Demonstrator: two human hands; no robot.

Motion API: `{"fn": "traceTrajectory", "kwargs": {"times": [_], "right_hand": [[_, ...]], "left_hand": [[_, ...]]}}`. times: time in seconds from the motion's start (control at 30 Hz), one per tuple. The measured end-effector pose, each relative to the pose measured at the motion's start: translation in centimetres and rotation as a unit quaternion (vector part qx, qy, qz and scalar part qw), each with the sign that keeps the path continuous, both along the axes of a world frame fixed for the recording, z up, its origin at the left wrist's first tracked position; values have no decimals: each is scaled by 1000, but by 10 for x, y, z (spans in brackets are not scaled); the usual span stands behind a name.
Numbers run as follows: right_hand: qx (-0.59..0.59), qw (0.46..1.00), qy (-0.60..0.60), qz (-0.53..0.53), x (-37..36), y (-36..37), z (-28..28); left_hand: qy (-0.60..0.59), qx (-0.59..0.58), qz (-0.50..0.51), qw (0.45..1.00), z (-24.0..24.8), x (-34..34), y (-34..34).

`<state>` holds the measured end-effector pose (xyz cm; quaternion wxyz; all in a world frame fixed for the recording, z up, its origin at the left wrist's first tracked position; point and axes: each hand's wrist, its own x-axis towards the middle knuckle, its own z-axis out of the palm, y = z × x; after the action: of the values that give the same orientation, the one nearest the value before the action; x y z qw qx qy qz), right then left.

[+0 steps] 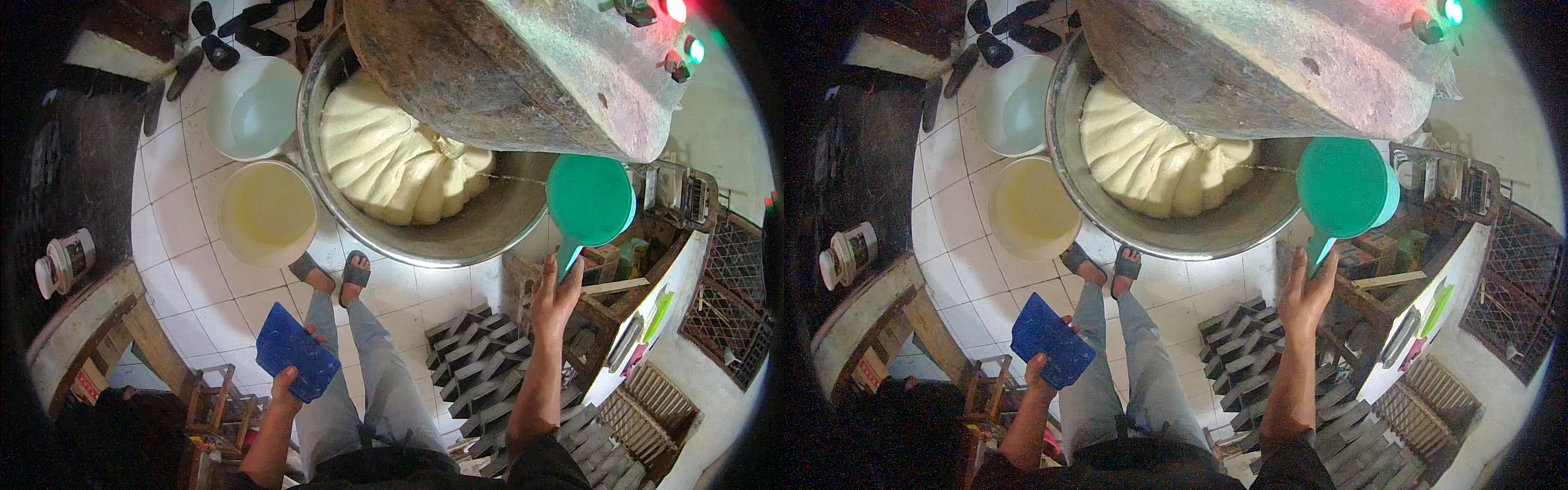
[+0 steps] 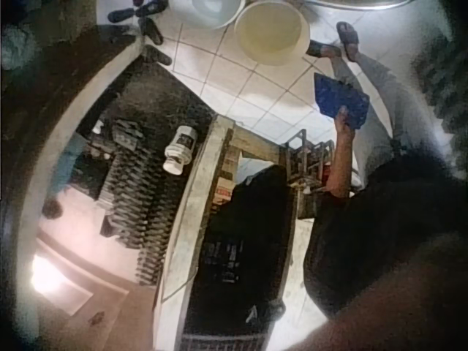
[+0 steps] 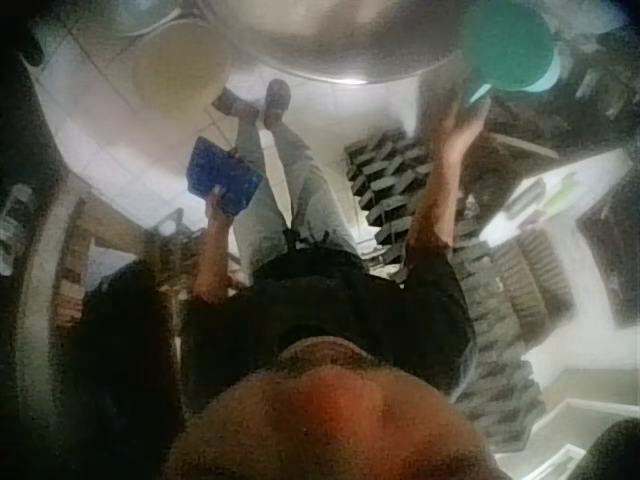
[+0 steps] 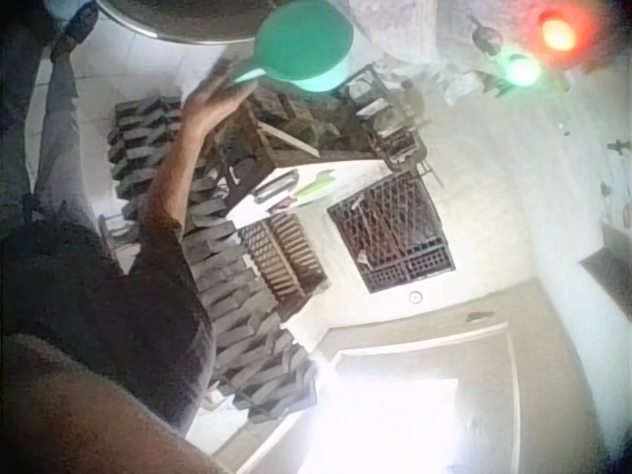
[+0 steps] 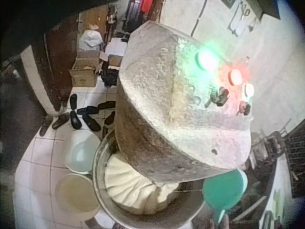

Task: The person operates a large industrial dough mixer, using a blue scraper to fold and scrape the dough inside the rotating bowl. They periodically add water from a green scoop and use their hand to adjust the dough mass.

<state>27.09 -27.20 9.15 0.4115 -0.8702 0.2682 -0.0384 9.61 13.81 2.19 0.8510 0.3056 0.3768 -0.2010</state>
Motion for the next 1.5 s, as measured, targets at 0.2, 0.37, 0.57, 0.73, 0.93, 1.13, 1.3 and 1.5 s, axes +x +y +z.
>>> {"fn": "traceTrajectory", "kwargs": {"times": [0.2,0.37,0.57,0.73,0.93,1.13,1.3,1.5], "right_hand": [[-35,999,3,22,-2,-8,-4],[-1,1000,-3,-2,1,-2,-2],[2,1000,-30,5,0,-7,-9],[-42,997,-48,31,-4,-19,-16],[-24,1000,17,0,0,-8,-2],[-63,997,-27,29,-2,-16,-9],[-11,998,-54,20,-4,-20,-17],[-66,997,-33,29,-3,-20,-14]], "left_hand": [[-5,-8,3,1000,0,2,-1],[6,-21,12,1000,-4,-3,2],[2,-31,14,999,-2,0,1],[-6,-26,1,1000,-3,0,2],[-5,-14,2,1000,-2,-1,1],[-5,-19,1,1000,-5,-3,1],[-8,-18,6,1000,-3,-1,-2],[-6,-20,5,1000,-4,-3,-2]]}}
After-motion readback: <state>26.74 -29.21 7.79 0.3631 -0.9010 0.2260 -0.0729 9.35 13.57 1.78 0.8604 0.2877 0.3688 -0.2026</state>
